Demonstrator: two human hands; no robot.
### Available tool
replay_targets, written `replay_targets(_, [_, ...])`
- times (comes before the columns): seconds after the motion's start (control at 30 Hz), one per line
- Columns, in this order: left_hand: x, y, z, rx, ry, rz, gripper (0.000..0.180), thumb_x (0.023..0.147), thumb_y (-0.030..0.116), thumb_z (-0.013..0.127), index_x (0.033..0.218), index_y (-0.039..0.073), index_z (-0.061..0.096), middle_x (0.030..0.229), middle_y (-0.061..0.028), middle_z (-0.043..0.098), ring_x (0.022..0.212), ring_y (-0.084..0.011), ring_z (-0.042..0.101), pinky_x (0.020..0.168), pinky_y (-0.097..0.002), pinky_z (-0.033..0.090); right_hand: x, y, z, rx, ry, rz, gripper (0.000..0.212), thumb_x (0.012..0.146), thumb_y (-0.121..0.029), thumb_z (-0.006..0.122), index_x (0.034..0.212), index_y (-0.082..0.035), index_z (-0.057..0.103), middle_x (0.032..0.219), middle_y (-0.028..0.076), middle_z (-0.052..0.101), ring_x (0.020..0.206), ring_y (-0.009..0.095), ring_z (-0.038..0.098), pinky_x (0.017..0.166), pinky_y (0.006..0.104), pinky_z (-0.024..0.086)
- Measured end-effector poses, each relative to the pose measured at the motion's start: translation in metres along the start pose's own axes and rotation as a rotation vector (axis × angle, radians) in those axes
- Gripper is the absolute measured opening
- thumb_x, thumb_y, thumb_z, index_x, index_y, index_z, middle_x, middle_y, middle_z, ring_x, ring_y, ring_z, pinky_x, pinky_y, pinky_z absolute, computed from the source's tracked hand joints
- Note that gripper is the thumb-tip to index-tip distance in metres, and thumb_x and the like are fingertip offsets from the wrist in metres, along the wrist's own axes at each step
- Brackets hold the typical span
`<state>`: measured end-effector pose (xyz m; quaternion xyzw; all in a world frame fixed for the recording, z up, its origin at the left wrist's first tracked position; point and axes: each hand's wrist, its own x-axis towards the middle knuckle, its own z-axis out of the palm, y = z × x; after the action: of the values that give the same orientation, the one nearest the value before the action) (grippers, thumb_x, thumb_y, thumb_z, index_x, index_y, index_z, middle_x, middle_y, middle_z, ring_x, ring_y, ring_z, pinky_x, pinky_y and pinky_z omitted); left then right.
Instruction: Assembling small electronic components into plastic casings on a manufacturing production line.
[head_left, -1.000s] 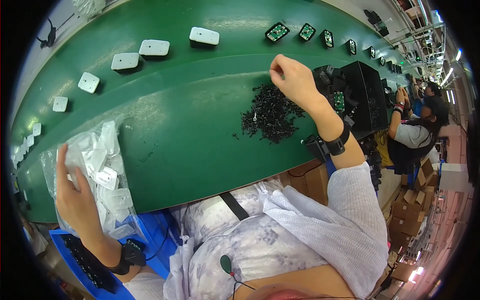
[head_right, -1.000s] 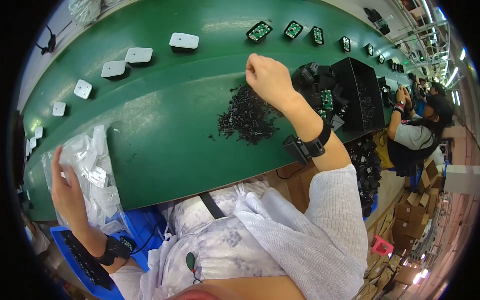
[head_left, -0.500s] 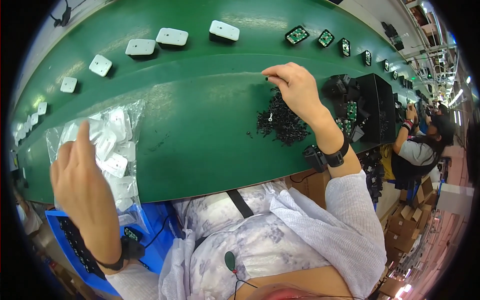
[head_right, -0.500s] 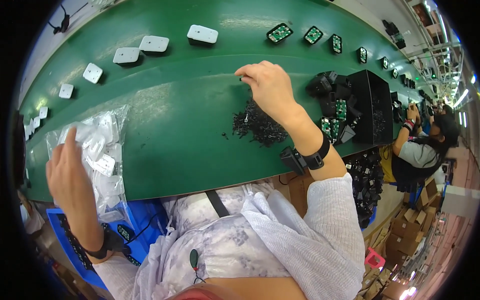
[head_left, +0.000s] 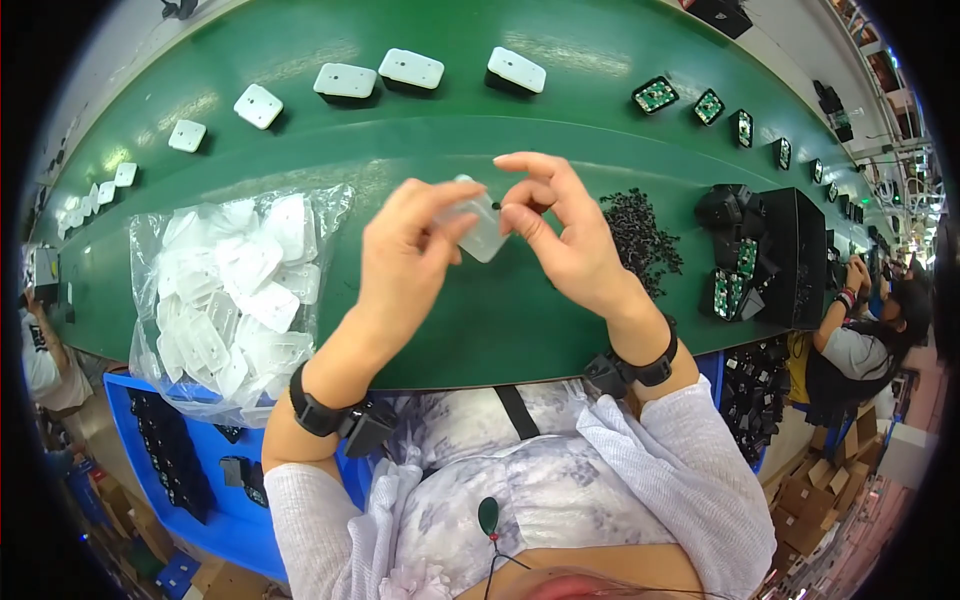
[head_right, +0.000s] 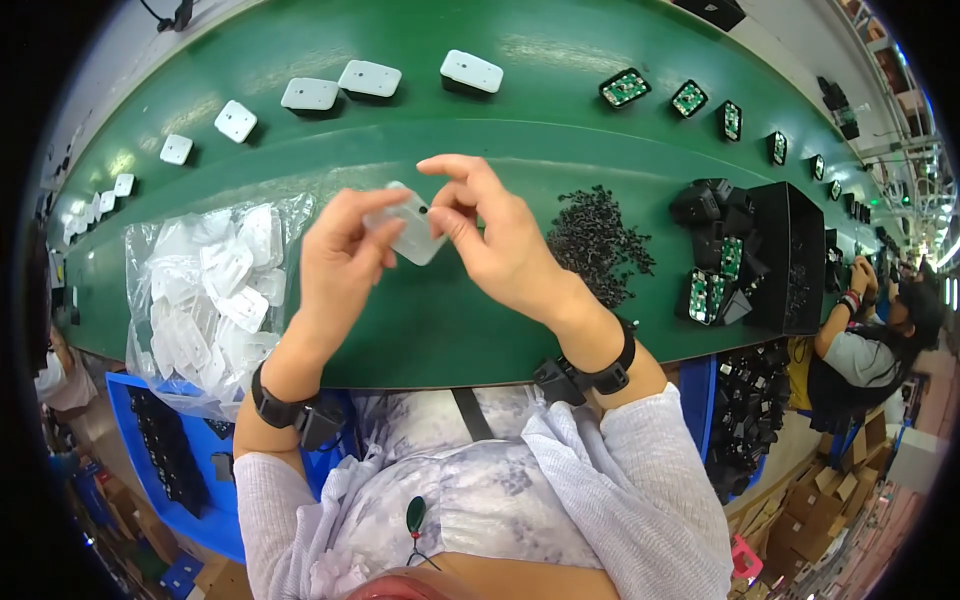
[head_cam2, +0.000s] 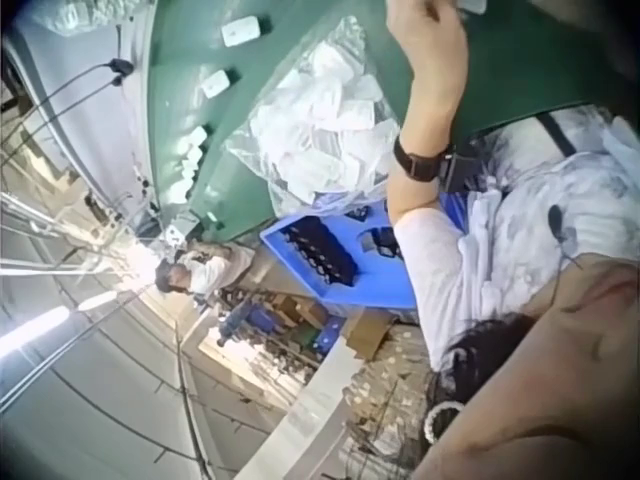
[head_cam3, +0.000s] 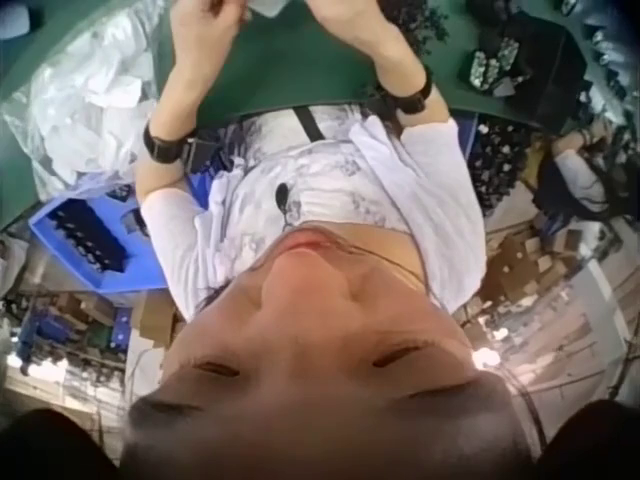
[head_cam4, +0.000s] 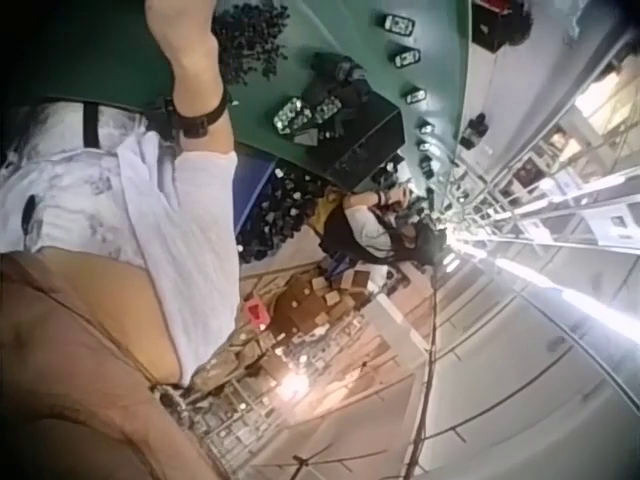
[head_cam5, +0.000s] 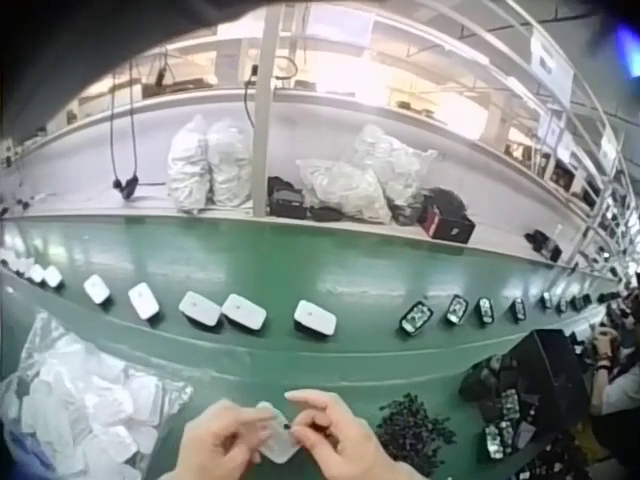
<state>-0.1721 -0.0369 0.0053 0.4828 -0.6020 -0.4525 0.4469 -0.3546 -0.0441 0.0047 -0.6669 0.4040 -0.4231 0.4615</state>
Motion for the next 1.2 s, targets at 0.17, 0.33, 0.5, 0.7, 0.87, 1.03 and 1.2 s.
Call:
replay_targets(0.17, [-0.003, -0.019, 0.006, 0.202, 0.043, 0.315, 0.01, 0.081, -0.002, 0.066, 0.09, 0.002, 0.064, 0.077, -0.0049, 0.055, 0.055, -0.0108, 0.055, 0.048, -0.0246, 0.043, -0.002, 0.0, 0.01, -0.008, -0.066, 0.04, 0.033, 0.092, -0.002, 0.055, 0.124, -0.002, 0.047, 0.082, 0.004, 0.059, 0.078, 0.011, 0.057, 0.072, 0.0258, 0.046])
replay_targets(0.33, [-0.002, -0.015, 0.002, -0.122, -0.018, -0.102, 0.004, 0.087, 0.002, 0.063, 0.088, 0.0, 0.06, 0.074, -0.0032, 0.058, 0.055, -0.008, 0.056, 0.045, -0.0218, 0.041, 0.001, 0.008, 0.008, -0.256, 0.072, -0.161, 0.016, 0.082, 0.001, 0.065, 0.098, -0.003, 0.062, 0.085, 0.006, 0.062, 0.076, 0.017, 0.056, 0.068, 0.028, 0.046])
replay_targets(0.5, [-0.002, -0.012, 0.003, -0.307, -0.112, -0.3, 0.007, 0.091, 0.006, 0.06, 0.092, 0.0, 0.058, 0.072, -0.0038, 0.06, 0.055, -0.0063, 0.056, 0.043, -0.0189, 0.04, 0.002, 0.014, 0.004, -0.478, 0.124, -0.357, 0.017, 0.074, 0.003, 0.07, 0.088, -0.004, 0.064, 0.084, 0.008, 0.061, 0.074, 0.023, 0.055, 0.064, 0.0313, 0.045])
replay_targets(0.7, [-0.005, -0.016, 0.008, -0.438, -0.109, -0.239, 0.018, 0.091, 0.001, 0.056, 0.108, -0.001, 0.053, 0.081, -0.0076, 0.061, 0.065, -0.0118, 0.063, 0.053, -0.0223, 0.05, 0.005, 0.014, 0.001, -0.613, 0.184, -0.483, 0.017, 0.071, -0.001, 0.072, 0.082, -0.006, 0.06, 0.078, 0.007, 0.059, 0.067, 0.024, 0.053, 0.058, 0.0324, 0.042])
replay_targets(0.87, [-0.004, -0.017, 0.007, -0.54, -0.074, -0.337, 0.023, 0.091, -0.001, 0.055, 0.113, -0.006, 0.052, 0.1, -0.0125, 0.062, 0.09, -0.0201, 0.066, 0.081, -0.0296, 0.055, -0.001, 0.019, 0.005, -0.603, 0.179, -0.414, 0.015, 0.075, -0.006, 0.07, 0.077, -0.007, 0.056, 0.07, 0.005, 0.056, 0.059, 0.021, 0.049, 0.053, 0.032, 0.038])
replay_targets(1.03, [-0.009, -0.022, 0.01, -0.536, -0.1, -0.361, 0.019, 0.091, 0.0, 0.056, 0.109, -0.005, 0.054, 0.103, -0.0122, 0.064, 0.094, -0.0197, 0.065, 0.086, -0.0306, 0.054, -0.001, 0.019, 0.015, -0.581, 0.207, -0.299, 0.013, 0.078, -0.006, 0.067, 0.077, -0.006, 0.054, 0.066, 0.004, 0.052, 0.056, 0.018, 0.048, 0.051, 0.0306, 0.038])
replay_targets(1.2, [-0.012, -0.028, 0.014, -0.403, -0.015, -0.004, 0.006, 0.09, -0.002, 0.058, 0.094, -0.004, 0.053, 0.098, -0.0079, 0.057, 0.091, -0.0158, 0.063, 0.078, -0.0249, 0.052, -0.008, 0.012, 0.028, -0.329, 0.242, 0.006, 0.014, 0.081, -0.005, 0.066, 0.076, -0.005, 0.053, 0.065, 0.004, 0.051, 0.054, 0.015, 0.046, 0.049, 0.0277, 0.037])
